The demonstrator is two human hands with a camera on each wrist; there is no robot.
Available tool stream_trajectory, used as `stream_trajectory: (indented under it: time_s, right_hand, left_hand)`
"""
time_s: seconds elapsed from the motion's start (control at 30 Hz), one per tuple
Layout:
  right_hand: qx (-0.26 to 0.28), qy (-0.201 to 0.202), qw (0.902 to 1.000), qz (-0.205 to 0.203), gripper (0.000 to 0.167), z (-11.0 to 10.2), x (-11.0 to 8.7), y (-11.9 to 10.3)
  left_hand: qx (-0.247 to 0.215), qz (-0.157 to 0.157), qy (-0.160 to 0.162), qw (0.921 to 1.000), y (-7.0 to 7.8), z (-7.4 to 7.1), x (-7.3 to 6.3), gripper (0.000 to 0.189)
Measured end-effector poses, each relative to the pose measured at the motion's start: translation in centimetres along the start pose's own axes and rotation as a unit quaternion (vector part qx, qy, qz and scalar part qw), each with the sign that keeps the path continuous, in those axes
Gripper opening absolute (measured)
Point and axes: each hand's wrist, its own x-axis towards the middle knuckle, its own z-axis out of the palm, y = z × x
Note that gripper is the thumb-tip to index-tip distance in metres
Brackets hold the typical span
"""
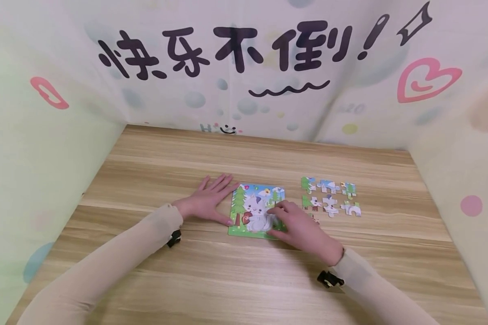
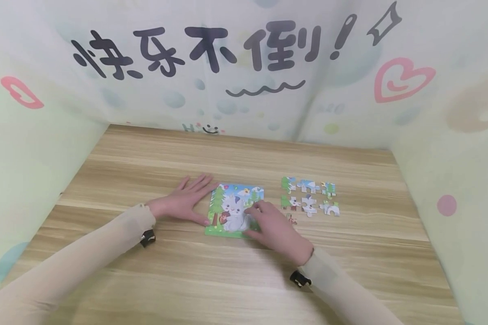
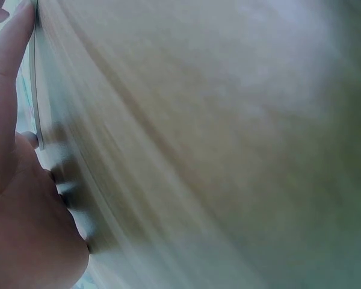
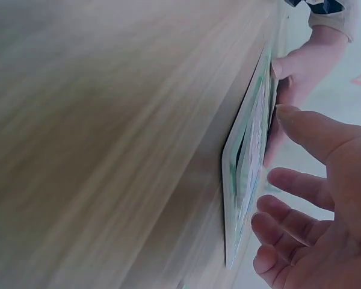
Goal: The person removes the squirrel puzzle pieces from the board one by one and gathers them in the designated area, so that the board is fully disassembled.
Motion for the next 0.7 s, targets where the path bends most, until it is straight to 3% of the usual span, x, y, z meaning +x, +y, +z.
stream_trajectory:
  time_s: [0.7]
  right_hand:
    - [-0.033,-0.033,0.9989,-0.004,0.046,1.0,1.3,-0.7]
  left_hand:
    - [0.001,-0.002,-0.002,1.0000,-0.1,0.2,0.2,0.114]
